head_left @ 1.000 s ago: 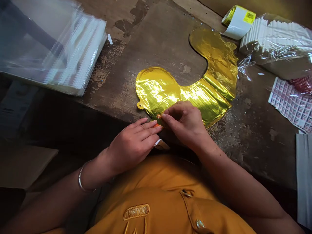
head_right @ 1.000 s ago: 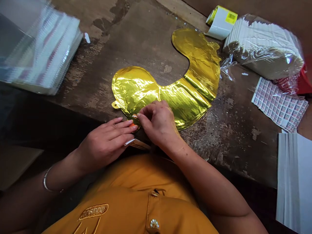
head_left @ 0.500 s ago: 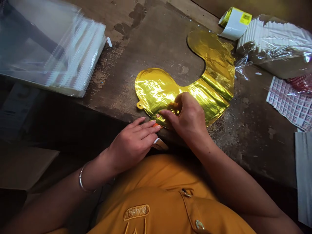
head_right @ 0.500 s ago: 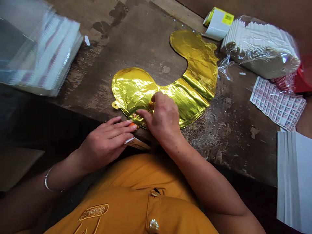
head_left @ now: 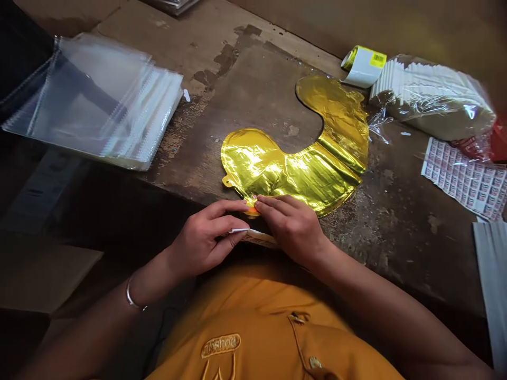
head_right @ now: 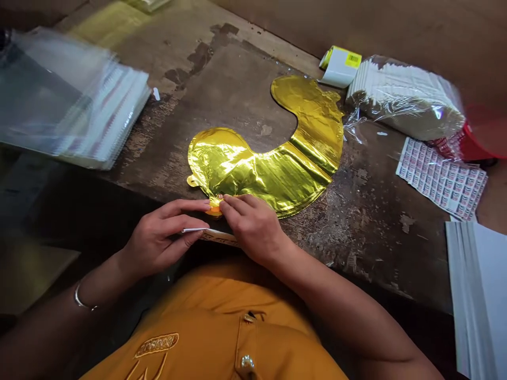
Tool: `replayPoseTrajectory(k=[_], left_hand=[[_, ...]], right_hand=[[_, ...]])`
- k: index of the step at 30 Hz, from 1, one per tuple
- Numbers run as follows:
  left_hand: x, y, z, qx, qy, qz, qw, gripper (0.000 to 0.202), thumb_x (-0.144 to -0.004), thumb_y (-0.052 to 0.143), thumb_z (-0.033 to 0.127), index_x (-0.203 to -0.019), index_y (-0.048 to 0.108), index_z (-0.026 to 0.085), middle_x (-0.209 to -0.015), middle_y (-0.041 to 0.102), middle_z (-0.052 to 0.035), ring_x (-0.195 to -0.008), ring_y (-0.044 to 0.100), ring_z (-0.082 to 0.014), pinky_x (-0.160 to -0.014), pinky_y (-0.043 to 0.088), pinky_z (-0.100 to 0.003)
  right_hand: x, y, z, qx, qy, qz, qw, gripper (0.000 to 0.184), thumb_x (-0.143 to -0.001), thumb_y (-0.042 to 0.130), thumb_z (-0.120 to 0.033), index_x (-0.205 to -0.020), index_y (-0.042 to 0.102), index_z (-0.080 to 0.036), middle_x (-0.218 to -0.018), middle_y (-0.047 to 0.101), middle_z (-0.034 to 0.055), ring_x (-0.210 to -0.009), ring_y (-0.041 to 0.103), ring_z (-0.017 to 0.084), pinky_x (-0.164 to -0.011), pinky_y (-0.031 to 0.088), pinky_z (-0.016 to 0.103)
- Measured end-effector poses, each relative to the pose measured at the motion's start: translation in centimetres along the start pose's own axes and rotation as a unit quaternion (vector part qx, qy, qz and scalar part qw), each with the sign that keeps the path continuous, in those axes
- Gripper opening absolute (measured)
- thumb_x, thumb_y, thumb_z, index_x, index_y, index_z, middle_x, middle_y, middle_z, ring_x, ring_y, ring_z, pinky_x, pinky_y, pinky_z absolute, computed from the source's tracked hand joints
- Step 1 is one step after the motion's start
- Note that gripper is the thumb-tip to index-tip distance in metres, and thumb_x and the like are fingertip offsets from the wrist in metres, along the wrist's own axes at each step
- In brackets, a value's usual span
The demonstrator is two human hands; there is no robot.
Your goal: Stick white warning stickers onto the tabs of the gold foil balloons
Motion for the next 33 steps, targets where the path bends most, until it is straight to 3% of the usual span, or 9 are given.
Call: replayPoseTrajectory(k=[4, 7, 14, 19, 21, 23, 25, 28, 33], left_hand=[[-0.4, -0.1, 0.2, -0.038, 0.0, 0.011, 0.999, 0.011, -0.087, 0.058, 0.013, -0.09, 0.068, 0.016, -0.117, 0.066, -0.0105, -0.109, 0.063, -0.0188, -0.092, 0.054, -0.029], [-0.6, 0.0, -0.1, -0.067, -0.002, 0.009, 0.998, 0.01, -0.087, 0.058, 0.015, -0.089, 0.069, 0.015, -0.12, 0.064, -0.0125, -0.108, 0.062, -0.0201, -0.095, 0.052, -0.032], [-1.9, -0.2, 1.6, -0.175, 0.101, -0.029, 0.979, 0.011, -0.084, 0.061, 0.015, -0.092, 0.068, 0.016, -0.117, 0.068, -0.0091, -0.111, 0.06, -0.0238, -0.1, 0.05, -0.042], [-3.0, 1.4, 1.0, -0.193, 0.142, -0.148, 0.959, 0.019, -0.092, 0.049, 0.02, -0.089, 0.067, 0.014, -0.12, 0.067, -0.0113, -0.114, 0.059, -0.0239, -0.1, 0.049, -0.04], [-3.3, 1.7, 0.3, -0.185, 0.128, -0.17, 0.959, 0.022, -0.093, 0.047, 0.022, -0.086, 0.066, 0.015, -0.107, 0.07, -0.0103, -0.102, 0.062, -0.0218, -0.092, 0.052, -0.037], [-3.5, 1.8, 0.0, -0.183, 0.121, -0.186, 0.958, 0.023, -0.094, 0.046, 0.023, -0.082, 0.064, 0.016, -0.092, 0.069, -0.0081, -0.09, 0.062, -0.02, -0.084, 0.052, -0.035], [-3.6, 1.8, 0.0, -0.185, 0.117, -0.195, 0.956, 0.024, -0.093, 0.045, 0.023, -0.078, 0.063, 0.016, -0.085, 0.066, -0.0074, -0.086, 0.061, -0.0204, -0.082, 0.051, -0.036], [-3.6, 1.6, 0.2, -0.182, 0.111, -0.194, 0.958, 0.026, -0.093, 0.045, 0.023, -0.075, 0.061, 0.016, -0.084, 0.065, -0.0083, -0.088, 0.06, -0.0219, -0.084, 0.05, -0.037], [-3.4, 1.6, 0.2, -0.168, 0.11, -0.189, 0.961, 0.021, -0.091, 0.045, 0.019, -0.081, 0.063, 0.016, -0.089, 0.066, -0.0088, -0.091, 0.06, -0.0219, -0.084, 0.05, -0.037]], right_hand=[[-0.9, -1.0, 1.7, -0.084, 0.119, 0.022, 0.989, 0.022, -0.088, 0.059, -0.03, -0.073, 0.07, -0.018, -0.076, 0.07, 0.0052, -0.068, 0.06, 0.015, -0.063, 0.046, 0.027], [-1.6, -1.4, 2.9, -0.186, 0.189, -0.005, 0.964, 0.022, -0.082, 0.066, -0.035, -0.068, 0.067, -0.017, -0.064, 0.062, -0.0004, -0.059, 0.053, 0.01, -0.056, 0.04, 0.023], [-2.7, -1.5, 4.5, -0.36, 0.295, -0.079, 0.882, 0.041, -0.088, 0.052, -0.042, -0.055, 0.051, -0.018, -0.044, 0.042, -0.0066, -0.041, 0.036, 0.006, -0.044, 0.027, 0.023], [-2.5, -1.5, 4.3, -0.302, 0.27, -0.041, 0.913, 0.034, -0.087, 0.052, -0.04, -0.061, 0.055, -0.018, -0.05, 0.05, -0.004, -0.048, 0.045, 0.009, -0.048, 0.035, 0.024], [-1.8, -1.6, 3.7, -0.247, 0.235, 0.022, 0.94, 0.022, -0.085, 0.057, -0.038, -0.08, 0.063, -0.017, -0.07, 0.064, 0.0016, -0.065, 0.057, 0.014, -0.061, 0.046, 0.028], [-1.0, -1.6, 2.8, -0.174, 0.174, 0.057, 0.968, 0.028, -0.08, 0.063, -0.031, -0.105, 0.064, -0.017, -0.102, 0.069, 0.0091, -0.093, 0.06, 0.022, -0.082, 0.049, 0.038], [-0.5, -1.4, 2.1, -0.105, 0.13, 0.055, 0.984, 0.031, -0.08, 0.061, -0.022, -0.11, 0.064, -0.017, -0.12, 0.065, 0.0116, -0.109, 0.055, 0.026, -0.095, 0.046, 0.044], [-0.3, -1.4, 2.0, -0.073, 0.129, 0.04, 0.988, 0.022, -0.084, 0.053, -0.016, -0.097, 0.07, -0.017, -0.119, 0.066, 0.0104, -0.106, 0.055, 0.025, -0.095, 0.047, 0.044], [-1.0, -1.6, 1.8, -0.096, 0.091, -0.02, 0.991, 0.045, -0.077, 0.063, -0.02, -0.121, 0.06, -0.011, -0.13, 0.059, 0.0151, -0.119, 0.051, 0.027, -0.102, 0.043, 0.045]])
Point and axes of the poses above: each hand's wrist, its own x-axis away from the middle knuckle, its own y-axis out of the palm, z = x × y, the point moved 4 cm from there along -x, towards the middle knuckle
